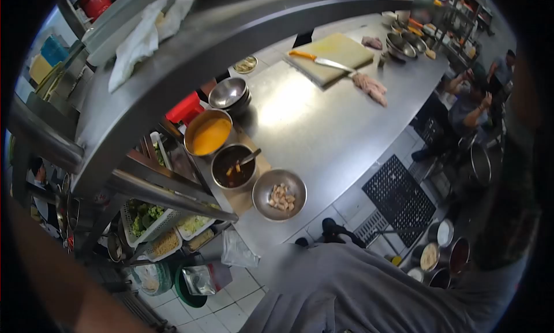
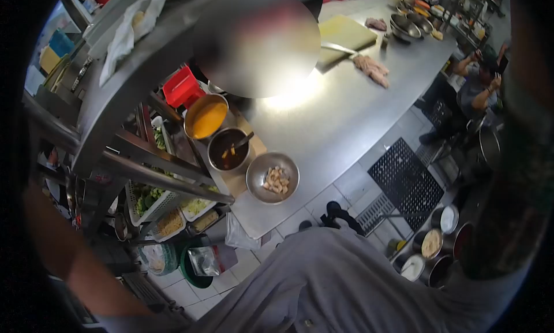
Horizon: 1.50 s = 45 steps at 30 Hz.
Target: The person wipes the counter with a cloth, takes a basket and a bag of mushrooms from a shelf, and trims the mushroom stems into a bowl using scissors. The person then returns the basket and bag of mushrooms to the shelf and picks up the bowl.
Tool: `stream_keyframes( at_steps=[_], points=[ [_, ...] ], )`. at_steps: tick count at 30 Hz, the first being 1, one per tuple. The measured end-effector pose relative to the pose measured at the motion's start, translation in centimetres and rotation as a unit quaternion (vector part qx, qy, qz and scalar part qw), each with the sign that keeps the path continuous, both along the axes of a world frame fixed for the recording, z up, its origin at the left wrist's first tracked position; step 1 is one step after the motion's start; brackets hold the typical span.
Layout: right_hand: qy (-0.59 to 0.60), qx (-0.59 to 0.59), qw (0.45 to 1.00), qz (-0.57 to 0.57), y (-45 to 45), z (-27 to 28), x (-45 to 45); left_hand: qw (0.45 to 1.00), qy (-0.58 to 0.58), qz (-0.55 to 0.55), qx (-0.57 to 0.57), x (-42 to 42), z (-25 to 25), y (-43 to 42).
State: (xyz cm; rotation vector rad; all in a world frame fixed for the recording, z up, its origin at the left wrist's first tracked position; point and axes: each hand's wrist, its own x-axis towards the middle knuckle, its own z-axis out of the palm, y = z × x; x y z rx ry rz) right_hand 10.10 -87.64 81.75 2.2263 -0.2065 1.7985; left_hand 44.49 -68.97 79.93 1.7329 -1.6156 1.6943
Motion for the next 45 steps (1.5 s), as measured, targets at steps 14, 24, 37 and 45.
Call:
stream_keyframes(
  at_steps=[14, 24, 37, 45],
  points=[
    [0.331, 0.616, 0.705, -0.121, 19.7, -42.7, -7.5, 0.336, 0.916, 0.006, 0.218, -6.7, -64.9, 10.6],
    [0.263, 0.672, 0.688, -0.069, 35.6, -51.7, -6.0, 0.256, 0.938, -0.117, 0.202, -9.4, -63.9, 6.6],
    [0.065, 0.556, 0.731, -0.39, 52.0, -49.0, -18.1, 0.016, 0.719, -0.252, 0.648, -31.9, -49.9, 19.1],
    [-0.059, 0.561, 0.676, -0.474, 60.9, -46.4, -22.7, 0.002, 0.664, -0.328, 0.672, -34.5, -49.2, 19.5]
  ],
)
